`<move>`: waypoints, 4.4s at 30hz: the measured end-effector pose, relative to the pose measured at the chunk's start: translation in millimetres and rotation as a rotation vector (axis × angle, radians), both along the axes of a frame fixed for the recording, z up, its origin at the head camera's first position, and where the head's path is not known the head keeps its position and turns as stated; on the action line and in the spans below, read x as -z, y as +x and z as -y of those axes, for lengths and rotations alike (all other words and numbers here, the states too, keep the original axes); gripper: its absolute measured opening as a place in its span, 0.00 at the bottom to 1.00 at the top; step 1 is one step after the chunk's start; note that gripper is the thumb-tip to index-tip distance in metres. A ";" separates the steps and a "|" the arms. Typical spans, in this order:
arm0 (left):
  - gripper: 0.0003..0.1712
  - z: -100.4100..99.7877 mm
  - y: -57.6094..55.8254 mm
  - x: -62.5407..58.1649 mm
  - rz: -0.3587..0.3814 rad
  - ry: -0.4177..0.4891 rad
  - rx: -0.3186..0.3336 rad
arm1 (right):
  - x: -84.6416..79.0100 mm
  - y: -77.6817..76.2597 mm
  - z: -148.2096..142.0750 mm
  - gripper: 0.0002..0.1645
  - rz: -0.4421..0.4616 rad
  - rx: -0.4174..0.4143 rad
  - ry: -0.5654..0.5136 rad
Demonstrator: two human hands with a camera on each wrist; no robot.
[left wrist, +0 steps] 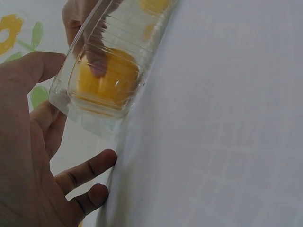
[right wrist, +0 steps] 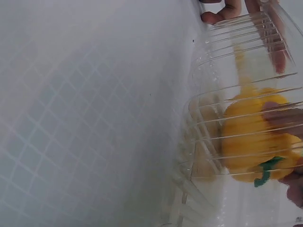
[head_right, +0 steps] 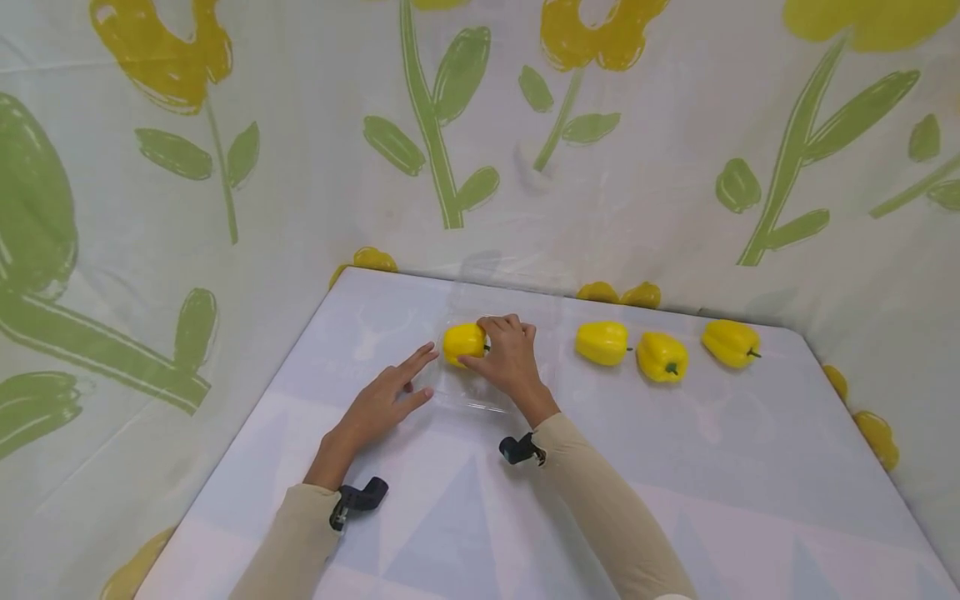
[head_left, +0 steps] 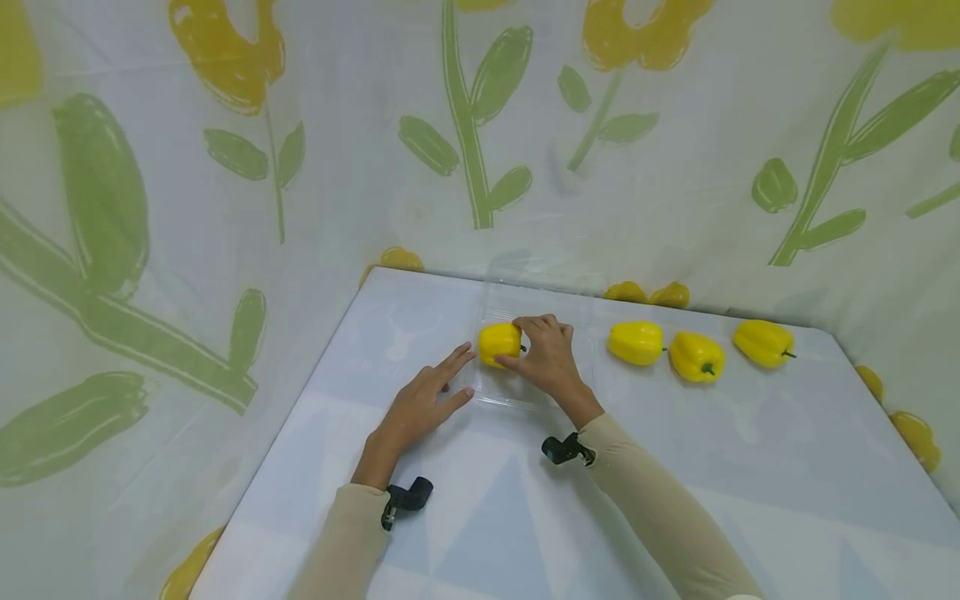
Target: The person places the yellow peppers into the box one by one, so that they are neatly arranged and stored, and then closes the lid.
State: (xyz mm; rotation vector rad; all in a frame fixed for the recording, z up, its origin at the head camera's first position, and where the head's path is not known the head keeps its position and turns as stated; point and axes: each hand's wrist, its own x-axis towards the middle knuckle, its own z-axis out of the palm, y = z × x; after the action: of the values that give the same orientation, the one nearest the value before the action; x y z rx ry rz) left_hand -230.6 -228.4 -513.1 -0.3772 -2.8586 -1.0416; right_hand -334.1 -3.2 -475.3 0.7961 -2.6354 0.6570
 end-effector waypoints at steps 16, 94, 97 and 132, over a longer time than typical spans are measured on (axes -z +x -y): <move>0.37 -0.7 0.2 -0.4 0.000 0.007 -0.001 | -8.4 5.5 -8.9 0.48 0.136 0.022 0.104; 0.39 -3.5 1.3 1.9 0.025 -0.012 -0.007 | -49.8 -0.9 -266.7 0.36 0.102 0.333 0.099; 0.39 -3.0 0.7 2.2 0.017 -0.014 -0.004 | -50.7 -3.4 -273.1 0.36 0.111 0.341 0.106; 0.38 -2.8 -1.8 5.0 0.025 -0.013 0.006 | -51.5 -32.0 -343.3 0.40 0.153 0.459 0.182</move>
State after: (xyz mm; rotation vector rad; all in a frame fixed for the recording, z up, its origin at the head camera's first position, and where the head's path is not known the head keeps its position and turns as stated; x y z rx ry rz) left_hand -232.3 -225.6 -518.1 -0.3767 -2.8889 -1.0368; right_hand -366.1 340.2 -423.8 0.1659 -2.8989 0.3669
